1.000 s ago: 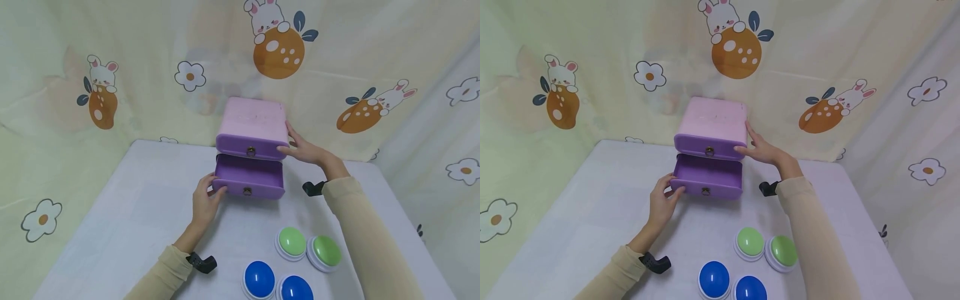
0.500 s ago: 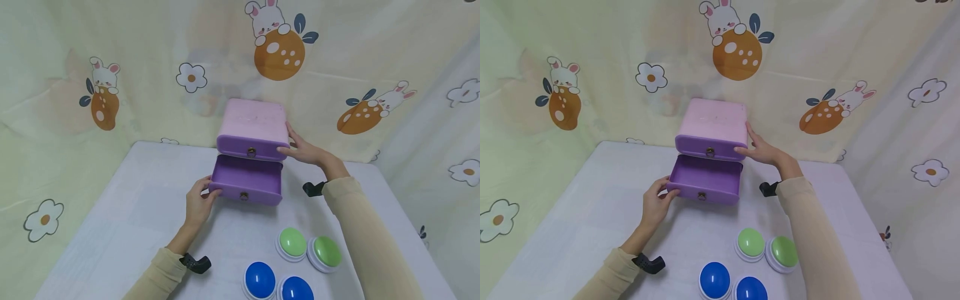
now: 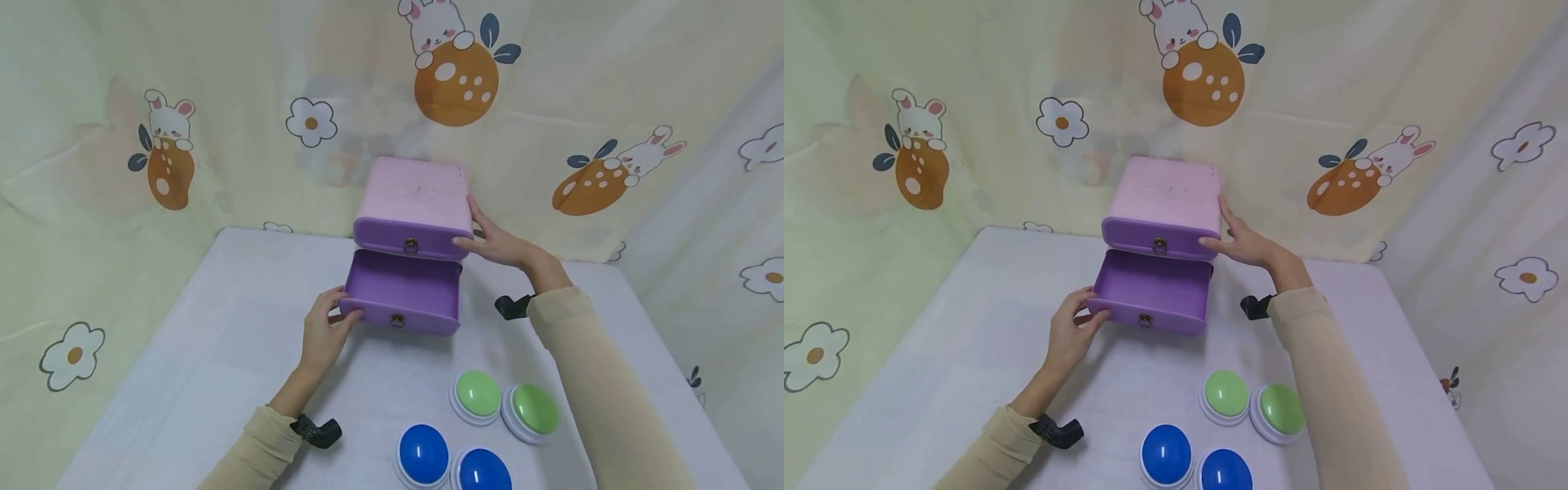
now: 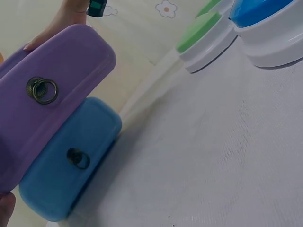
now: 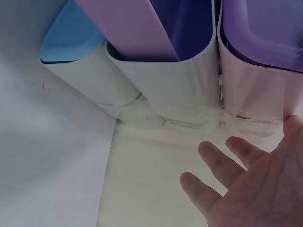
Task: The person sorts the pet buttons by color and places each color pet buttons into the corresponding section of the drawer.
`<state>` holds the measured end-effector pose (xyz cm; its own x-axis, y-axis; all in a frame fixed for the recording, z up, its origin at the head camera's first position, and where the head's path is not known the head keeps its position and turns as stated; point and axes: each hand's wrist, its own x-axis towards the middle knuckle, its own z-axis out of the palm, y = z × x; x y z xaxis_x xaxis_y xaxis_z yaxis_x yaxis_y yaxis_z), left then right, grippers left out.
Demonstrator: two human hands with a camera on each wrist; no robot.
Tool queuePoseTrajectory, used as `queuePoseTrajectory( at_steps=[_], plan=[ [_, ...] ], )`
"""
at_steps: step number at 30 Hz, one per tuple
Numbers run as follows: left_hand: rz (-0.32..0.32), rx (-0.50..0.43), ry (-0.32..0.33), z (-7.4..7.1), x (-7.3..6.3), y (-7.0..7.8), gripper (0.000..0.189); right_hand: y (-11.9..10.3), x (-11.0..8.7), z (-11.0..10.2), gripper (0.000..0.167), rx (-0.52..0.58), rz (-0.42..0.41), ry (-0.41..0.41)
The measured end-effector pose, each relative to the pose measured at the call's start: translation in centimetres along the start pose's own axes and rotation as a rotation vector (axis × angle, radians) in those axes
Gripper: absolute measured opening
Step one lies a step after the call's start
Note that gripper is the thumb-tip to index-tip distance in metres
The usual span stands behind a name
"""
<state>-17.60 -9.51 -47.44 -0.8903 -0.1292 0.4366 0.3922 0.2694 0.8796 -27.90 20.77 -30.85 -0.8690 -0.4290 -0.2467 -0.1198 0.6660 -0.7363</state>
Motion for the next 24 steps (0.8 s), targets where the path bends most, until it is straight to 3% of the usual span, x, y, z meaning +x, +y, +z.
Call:
queuePoseTrajectory(
  at_steps=[8, 17, 20, 24],
  plan=[
    [0.021, 0.074, -0.023, -0.7, -1.0, -0.1, 0.053, 0.4, 0.4, 0.0, 0.098, 0.011, -0.009, -0.009],
    [0.090, 0.184, 0.012, -2.7, -4.3, 1.2, 0.054, -0.6, -0.1, -0.1, 0.098, -0.010, 0.005, -0.004],
    [0.132, 0.187, -0.059, -2.8, -5.7, 1.8, 0.051, -0.7, -0.2, 0.0, 0.098, -0.009, 0.006, -0.001],
    [0.241, 0.245, -0.231, -2.1, -7.8, 2.6, 0.058, 0.1, 0.4, 0.1, 0.098, 0.011, -0.006, 0.004]
  ],
)
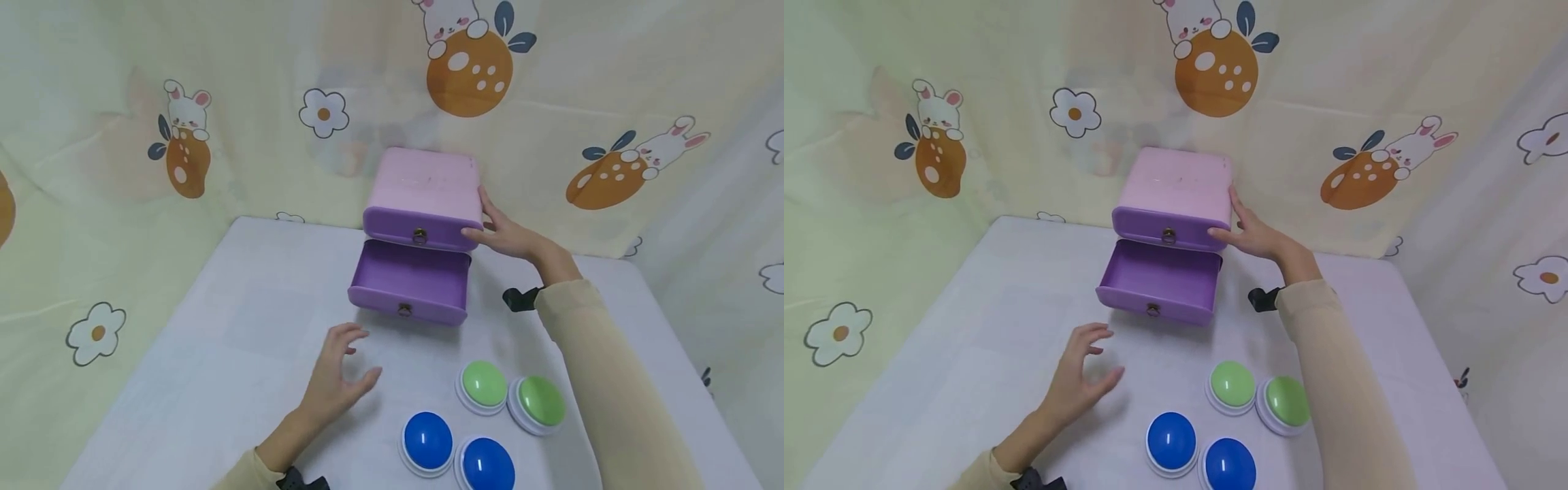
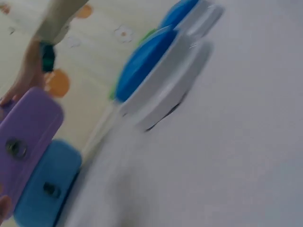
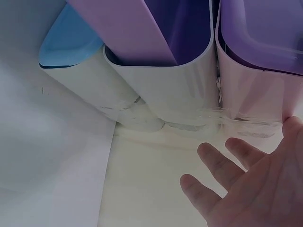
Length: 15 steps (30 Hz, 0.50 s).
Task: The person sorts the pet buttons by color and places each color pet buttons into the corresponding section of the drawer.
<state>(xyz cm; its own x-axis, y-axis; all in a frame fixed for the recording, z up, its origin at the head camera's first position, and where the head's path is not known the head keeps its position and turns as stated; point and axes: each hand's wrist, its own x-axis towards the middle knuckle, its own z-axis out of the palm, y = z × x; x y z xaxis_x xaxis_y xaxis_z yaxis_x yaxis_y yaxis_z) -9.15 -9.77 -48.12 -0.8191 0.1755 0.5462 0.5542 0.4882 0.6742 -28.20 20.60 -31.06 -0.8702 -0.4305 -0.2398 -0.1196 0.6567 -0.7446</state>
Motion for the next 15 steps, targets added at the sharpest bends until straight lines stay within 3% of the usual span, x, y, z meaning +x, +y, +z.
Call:
queuePoseTrajectory(
  at_steps=[3, 6, 11, 13, 15],
  plan=[
    [0.101, 0.123, -0.173, 0.9, -0.9, 1.7, 0.067, 1.3, 0.9, -0.1, 0.099, -0.001, -0.016, 0.007],
    [0.187, 0.274, -0.392, 1.9, -1.5, 3.9, 0.074, 2.5, 1.7, -0.2, 0.098, -0.017, -0.026, 0.015],
    [0.238, 0.410, -0.797, 3.5, -1.6, 6.9, 0.074, 3.0, 1.9, -0.2, 0.097, -0.028, -0.033, 0.030],
    [0.238, 0.441, -0.919, 4.2, -1.3, 7.6, 0.072, 3.0, 1.8, -0.3, 0.097, -0.028, -0.040, 0.032],
    [0.250, 0.471, -0.996, 4.8, -0.8, 8.1, 0.071, 3.0, 1.7, -0.3, 0.097, -0.030, -0.047, 0.033]
  ],
)
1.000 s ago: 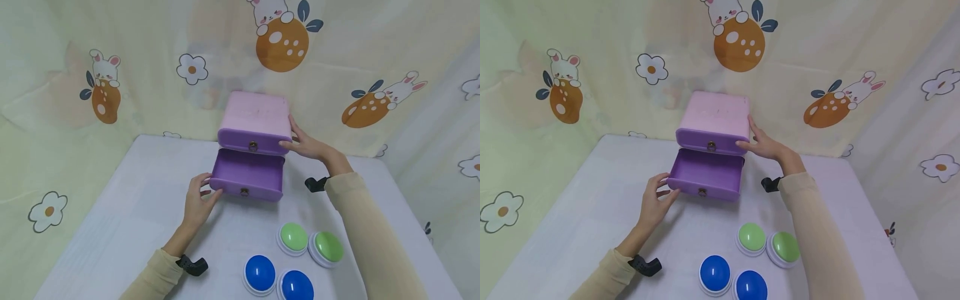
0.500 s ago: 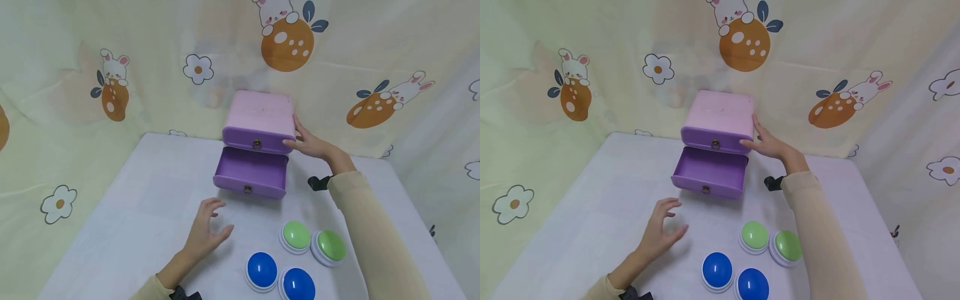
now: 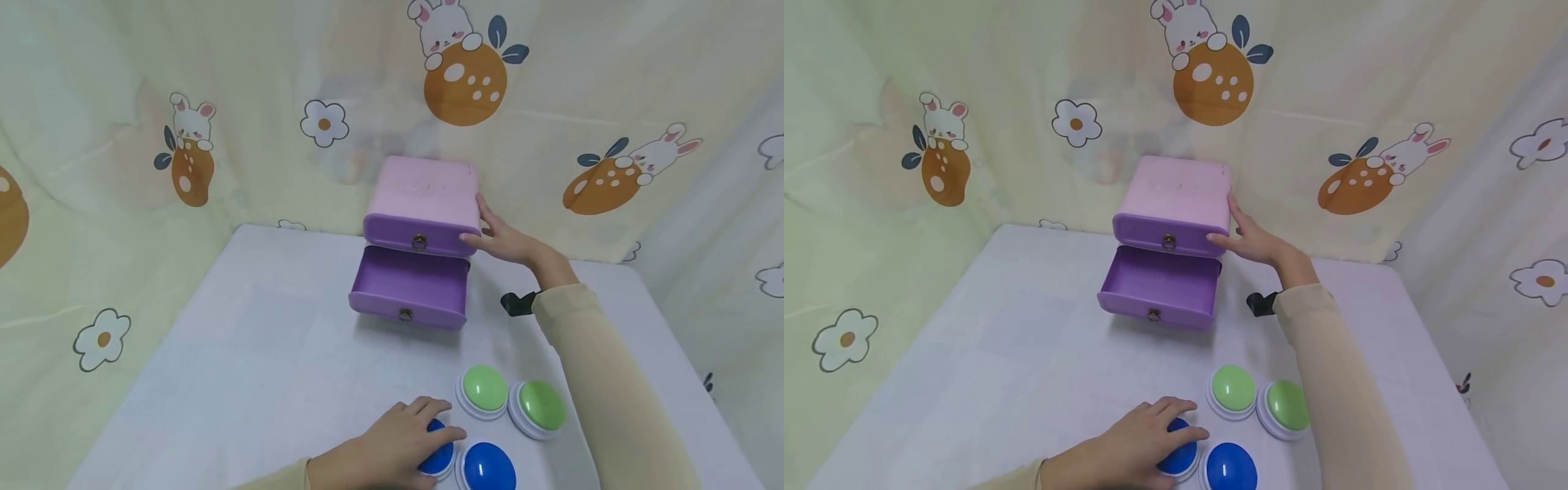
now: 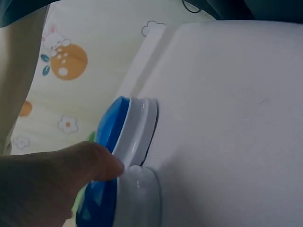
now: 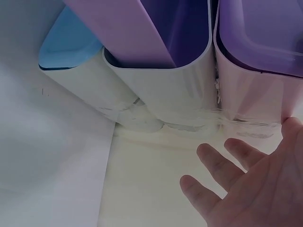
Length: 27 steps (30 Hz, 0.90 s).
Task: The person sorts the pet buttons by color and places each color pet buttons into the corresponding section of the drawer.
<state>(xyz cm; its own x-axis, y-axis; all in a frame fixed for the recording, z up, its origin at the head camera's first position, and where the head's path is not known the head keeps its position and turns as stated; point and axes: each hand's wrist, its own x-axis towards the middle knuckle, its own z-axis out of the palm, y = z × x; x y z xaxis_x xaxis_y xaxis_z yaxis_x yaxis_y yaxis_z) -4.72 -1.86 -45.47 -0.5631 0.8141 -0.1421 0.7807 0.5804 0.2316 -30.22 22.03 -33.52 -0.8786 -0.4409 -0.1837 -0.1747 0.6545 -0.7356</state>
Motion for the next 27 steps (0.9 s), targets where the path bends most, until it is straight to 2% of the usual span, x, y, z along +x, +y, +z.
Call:
queuePoseTrajectory(
  at_steps=[5, 10, 21, 27],
  plan=[
    [0.025, 0.063, -0.111, -0.5, 1.4, 0.6, 0.064, 0.4, 0.0, 0.1, 0.097, -0.003, -0.005, 0.004],
    [0.042, 0.108, -0.170, -0.9, 2.0, 0.9, 0.059, 0.0, -0.2, 0.1, 0.098, 0.000, -0.005, -0.004],
    [0.065, 0.151, -0.197, -1.1, 2.4, 1.0, 0.063, 0.8, 0.2, 0.1, 0.100, -0.007, -0.016, 0.004],
    [0.017, 0.127, -0.197, -2.7, 2.3, 0.3, 0.066, 0.1, -0.1, 0.0, 0.099, -0.003, -0.008, -0.006]
  ],
)
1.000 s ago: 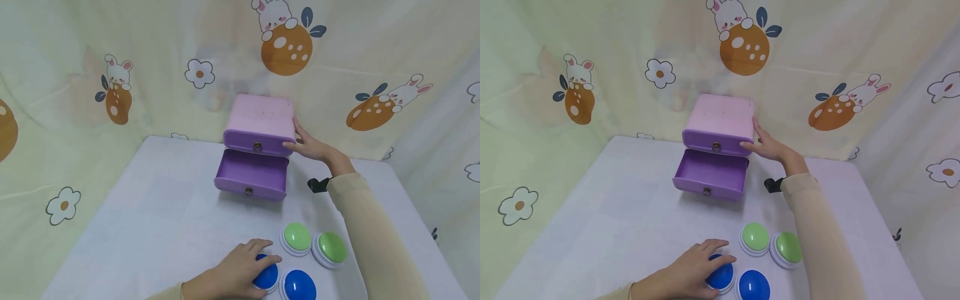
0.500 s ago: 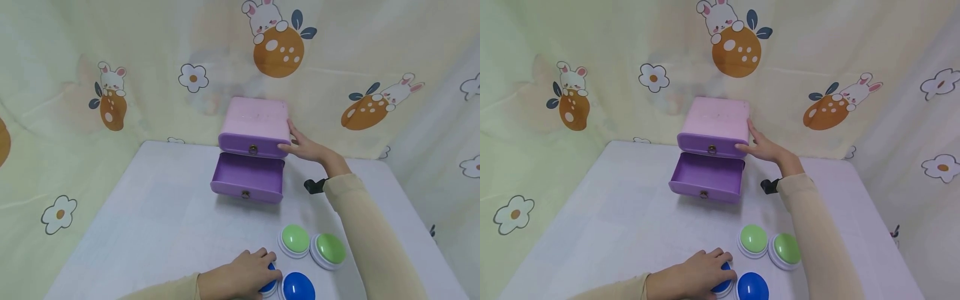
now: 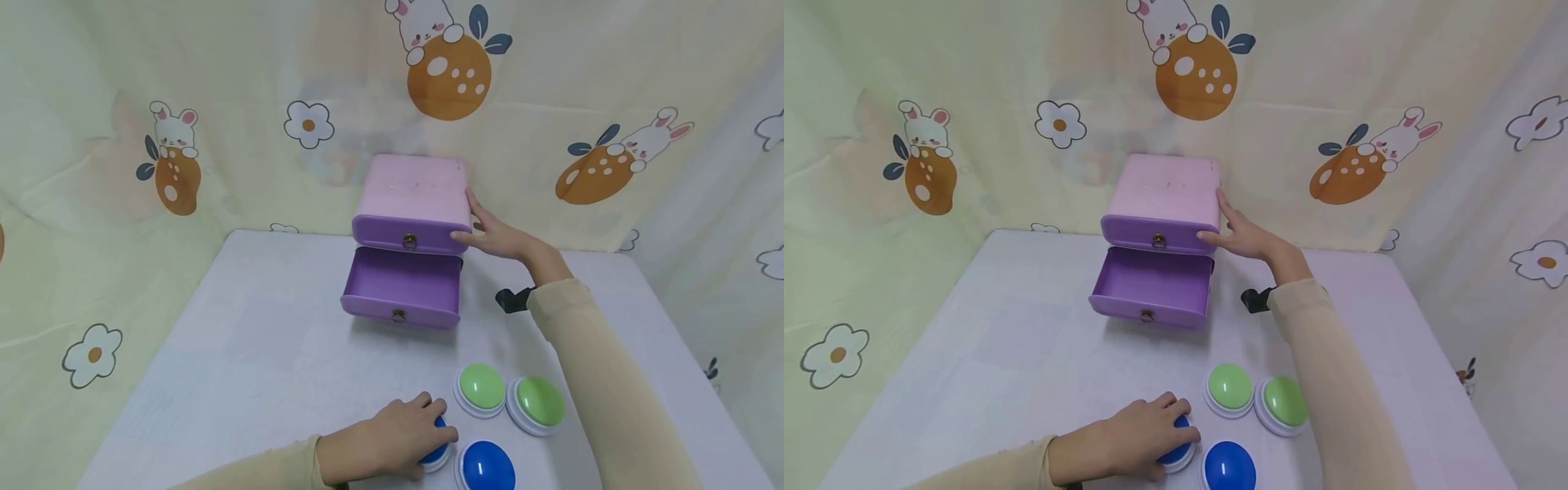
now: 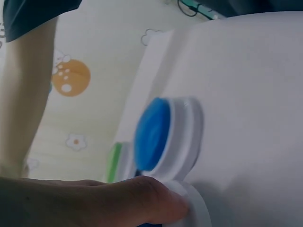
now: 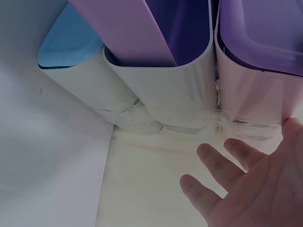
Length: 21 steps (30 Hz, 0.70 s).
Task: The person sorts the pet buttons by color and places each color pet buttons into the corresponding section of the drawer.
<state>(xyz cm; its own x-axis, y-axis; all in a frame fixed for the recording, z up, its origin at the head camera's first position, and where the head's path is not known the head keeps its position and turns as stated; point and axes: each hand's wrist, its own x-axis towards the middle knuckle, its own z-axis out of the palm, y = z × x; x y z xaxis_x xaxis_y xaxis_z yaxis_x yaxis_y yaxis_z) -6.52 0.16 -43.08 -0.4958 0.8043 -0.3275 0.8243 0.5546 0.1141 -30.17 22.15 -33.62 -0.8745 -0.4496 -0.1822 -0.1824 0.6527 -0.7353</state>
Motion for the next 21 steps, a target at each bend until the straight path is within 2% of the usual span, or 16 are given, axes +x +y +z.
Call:
queuePoseTrajectory(
  at_steps=[8, 16, 21],
  plan=[
    [-0.076, 0.000, 0.110, -3.7, -2.0, -2.4, 0.067, -2.2, -1.4, -0.1, 0.098, 0.024, 0.017, -0.020],
    [-0.185, -0.035, 0.227, -8.4, -4.6, -5.5, 0.063, 0.2, 0.0, 0.0, 0.099, -0.001, 0.006, 0.011],
    [-0.249, -0.065, 0.330, -11.0, -5.9, -7.6, 0.060, 0.5, 0.2, -0.1, 0.099, 0.003, 0.001, 0.007]
  ],
)
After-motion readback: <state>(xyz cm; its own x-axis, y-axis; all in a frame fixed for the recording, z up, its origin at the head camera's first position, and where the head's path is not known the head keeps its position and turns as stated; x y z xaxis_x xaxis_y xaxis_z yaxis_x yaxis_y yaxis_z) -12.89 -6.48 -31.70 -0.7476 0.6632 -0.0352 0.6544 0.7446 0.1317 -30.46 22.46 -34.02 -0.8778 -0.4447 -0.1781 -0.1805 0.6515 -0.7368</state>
